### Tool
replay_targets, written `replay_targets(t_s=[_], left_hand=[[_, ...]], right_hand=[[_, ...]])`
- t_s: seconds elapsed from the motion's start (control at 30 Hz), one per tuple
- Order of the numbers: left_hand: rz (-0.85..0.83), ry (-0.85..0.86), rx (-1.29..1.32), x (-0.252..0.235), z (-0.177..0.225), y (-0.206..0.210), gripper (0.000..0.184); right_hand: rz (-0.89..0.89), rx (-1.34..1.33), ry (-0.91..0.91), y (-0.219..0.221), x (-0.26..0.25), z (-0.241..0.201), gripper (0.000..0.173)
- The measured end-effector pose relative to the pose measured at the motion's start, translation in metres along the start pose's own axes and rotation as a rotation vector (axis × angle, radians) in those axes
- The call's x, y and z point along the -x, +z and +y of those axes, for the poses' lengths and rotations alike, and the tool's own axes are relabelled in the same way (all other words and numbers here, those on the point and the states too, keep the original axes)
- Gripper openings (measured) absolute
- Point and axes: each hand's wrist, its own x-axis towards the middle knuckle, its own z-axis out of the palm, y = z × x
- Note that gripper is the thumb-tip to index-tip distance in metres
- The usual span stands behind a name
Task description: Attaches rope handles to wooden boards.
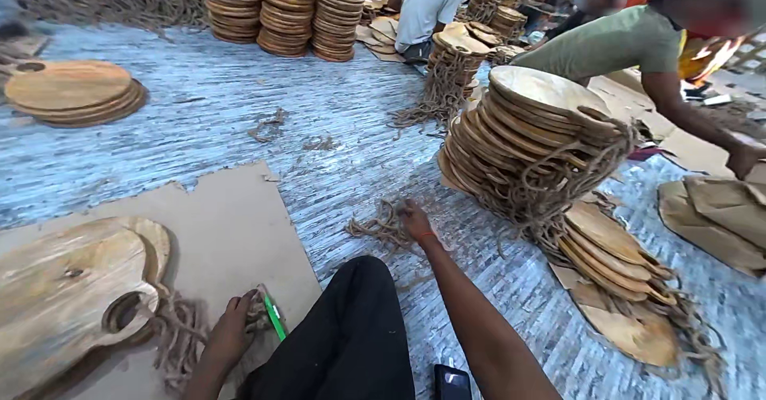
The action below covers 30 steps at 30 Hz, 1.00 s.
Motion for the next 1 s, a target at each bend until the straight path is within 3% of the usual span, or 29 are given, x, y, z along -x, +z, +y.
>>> replay_targets(t_s=[0.13, 0.23, 0.33, 0.43, 0.57, 0.63, 0.73, 0.87, 0.9, 1.0], left_hand=[[0.045, 0.045, 0.039, 0.004, -0.007, 0.003, 0.085], [0.042, 0.066, 0.064, 0.006, -0.013, 0.001, 0.086], [0.046, 0.065, 0.074, 0.006, -0.012, 0.0, 0.085], [0.052, 0.058, 0.077, 0.002, -0.015, 0.002, 0.085], [0.057, 0.034, 0.068, 0.002, -0.014, 0.003, 0.083], [0.064, 0.032, 0.056, 0.002, -0.014, 0.003, 0.082], [0.09, 0.047, 0.055, 0.002, -0.016, 0.005, 0.082], [0.092, 0.032, 0.057, 0.003, -0.014, 0.003, 0.081], [0.088, 0.029, 0.061, 0.003, -0.013, 0.002, 0.081], [0.102, 0.061, 0.086, 0.002, -0.015, 0.003, 0.08]], right_hand=[[-0.517, 0.627, -0.18, 0.037, -0.007, -0.009, 0.089], [-0.647, 0.851, -0.274, 0.044, -0.003, -0.005, 0.113], [-0.617, 0.855, -0.347, 0.034, 0.021, 0.009, 0.093], [-0.557, 0.784, -0.345, 0.031, 0.046, 0.027, 0.093], [-0.611, 0.712, -0.28, 0.022, 0.064, 0.044, 0.06], [-0.62, 0.711, -0.253, 0.015, 0.067, 0.043, 0.052], [-0.532, 0.595, -0.137, 0.005, 0.057, 0.039, 0.06], [-0.422, 0.396, 0.103, -0.012, 0.035, 0.029, 0.095], [-0.416, 0.387, 0.169, -0.017, 0.031, 0.029, 0.091], [-0.302, 0.309, 0.323, -0.029, 0.026, 0.045, 0.044]])
